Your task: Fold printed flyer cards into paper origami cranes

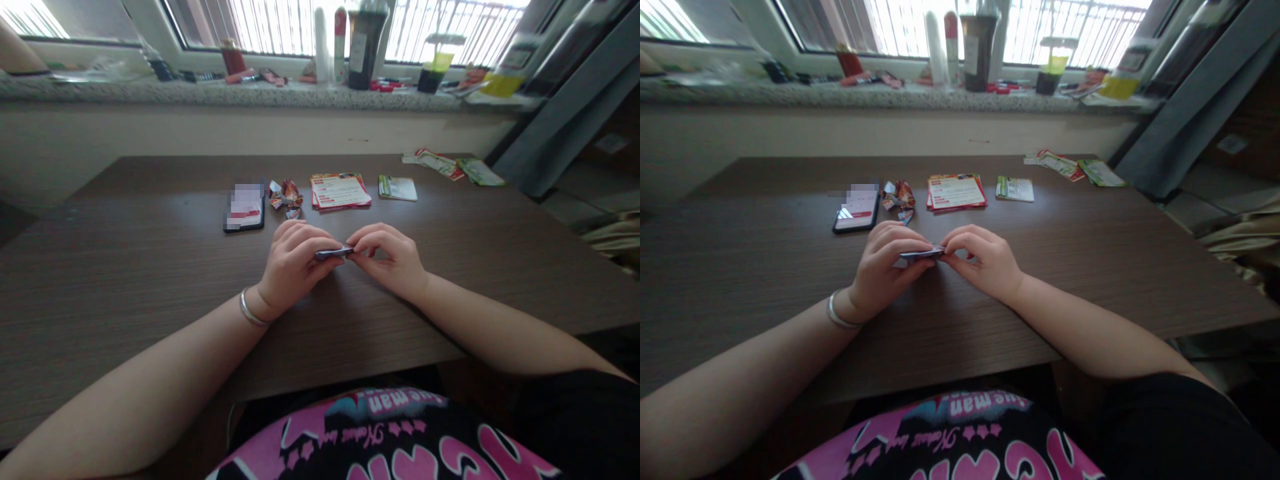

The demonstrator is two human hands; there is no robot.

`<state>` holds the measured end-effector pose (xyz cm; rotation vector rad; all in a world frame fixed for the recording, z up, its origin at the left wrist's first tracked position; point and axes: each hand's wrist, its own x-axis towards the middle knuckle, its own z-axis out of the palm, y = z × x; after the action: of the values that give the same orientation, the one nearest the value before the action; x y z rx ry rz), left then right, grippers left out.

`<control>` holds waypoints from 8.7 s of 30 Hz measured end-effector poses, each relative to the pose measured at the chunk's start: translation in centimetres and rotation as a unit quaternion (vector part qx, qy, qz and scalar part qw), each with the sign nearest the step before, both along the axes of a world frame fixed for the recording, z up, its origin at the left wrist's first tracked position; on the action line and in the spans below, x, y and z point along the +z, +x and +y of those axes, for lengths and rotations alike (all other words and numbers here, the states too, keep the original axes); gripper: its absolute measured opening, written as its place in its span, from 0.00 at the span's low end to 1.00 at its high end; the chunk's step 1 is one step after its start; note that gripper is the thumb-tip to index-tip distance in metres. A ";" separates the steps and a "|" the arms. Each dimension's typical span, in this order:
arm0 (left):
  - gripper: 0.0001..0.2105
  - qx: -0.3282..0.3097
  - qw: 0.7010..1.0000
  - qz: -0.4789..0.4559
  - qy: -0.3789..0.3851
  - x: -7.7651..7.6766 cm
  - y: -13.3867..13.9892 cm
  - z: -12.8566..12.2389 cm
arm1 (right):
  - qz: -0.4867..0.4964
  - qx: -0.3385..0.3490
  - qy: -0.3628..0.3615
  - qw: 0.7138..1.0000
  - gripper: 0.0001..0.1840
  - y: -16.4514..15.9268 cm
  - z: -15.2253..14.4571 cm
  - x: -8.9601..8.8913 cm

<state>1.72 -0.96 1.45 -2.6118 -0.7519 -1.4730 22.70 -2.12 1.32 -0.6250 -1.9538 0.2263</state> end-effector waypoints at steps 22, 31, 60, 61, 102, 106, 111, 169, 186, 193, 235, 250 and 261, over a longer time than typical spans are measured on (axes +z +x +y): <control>0.07 -0.017 0.999 -0.015 -0.024 -0.3 0.1 -0.4 | -0.051 -0.037 0.032 0.997 0.03 0.1 0.0 0.2; 0.07 -0.046 0.997 -0.038 -0.046 -0.4 0.4 -0.2 | -0.039 -0.068 0.012 0.997 0.01 -0.5 -0.2 0.4; 0.05 -0.073 0.993 -0.040 -0.087 -0.5 0.2 0.0 | -0.089 -0.037 0.001 0.995 0.04 0.1 0.3 0.7; 0.04 -0.074 0.992 -0.045 -0.095 -0.5 0.2 -0.1 | -0.089 -0.037 0.004 0.995 0.04 0.1 0.2 0.7; 0.02 -0.023 0.981 -0.122 -0.147 -0.7 0.4 0.1 | -0.007 -0.058 -0.025 0.998 0.02 0.3 1.0 0.1; 0.02 -0.009 0.987 -0.102 -0.124 -0.6 0.4 0.1 | -0.013 -0.062 -0.002 0.998 0.01 0.3 0.9 0.2; 0.03 0.011 0.995 -0.055 -0.078 -0.6 0.5 0.2 | -0.028 -0.058 0.020 0.998 0.02 0.0 0.5 0.7; 0.05 0.042 0.989 0.122 0.074 -0.3 0.4 -0.1 | -0.180 -0.052 0.104 0.977 0.04 0.0 0.4 0.4; 0.08 0.058 0.986 0.145 0.066 -0.4 0.4 -0.2 | -0.223 -0.103 0.083 0.966 0.05 0.7 1.5 -0.6; 0.09 0.065 0.984 0.151 0.075 -0.4 0.3 -0.1 | -0.232 -0.105 0.099 0.962 0.05 0.8 1.8 -0.6; 0.08 0.136 0.984 0.115 0.030 -1.6 -1.8 2.4 | -0.200 -0.158 0.042 0.966 0.06 2.0 3.2 -1.4; 0.08 0.070 0.987 0.144 0.027 -1.2 -1.7 2.2 | -0.203 -0.180 0.035 0.962 0.10 2.1 3.4 -1.7; 0.09 0.043 0.990 0.133 -0.032 -0.8 -1.3 1.5 | -0.236 -0.120 0.020 0.964 0.08 2.1 3.7 -2.0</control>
<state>0.43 0.52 0.64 -2.7084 -0.8790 -1.0664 24.81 1.59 -0.69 -0.9475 -2.3007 -0.1264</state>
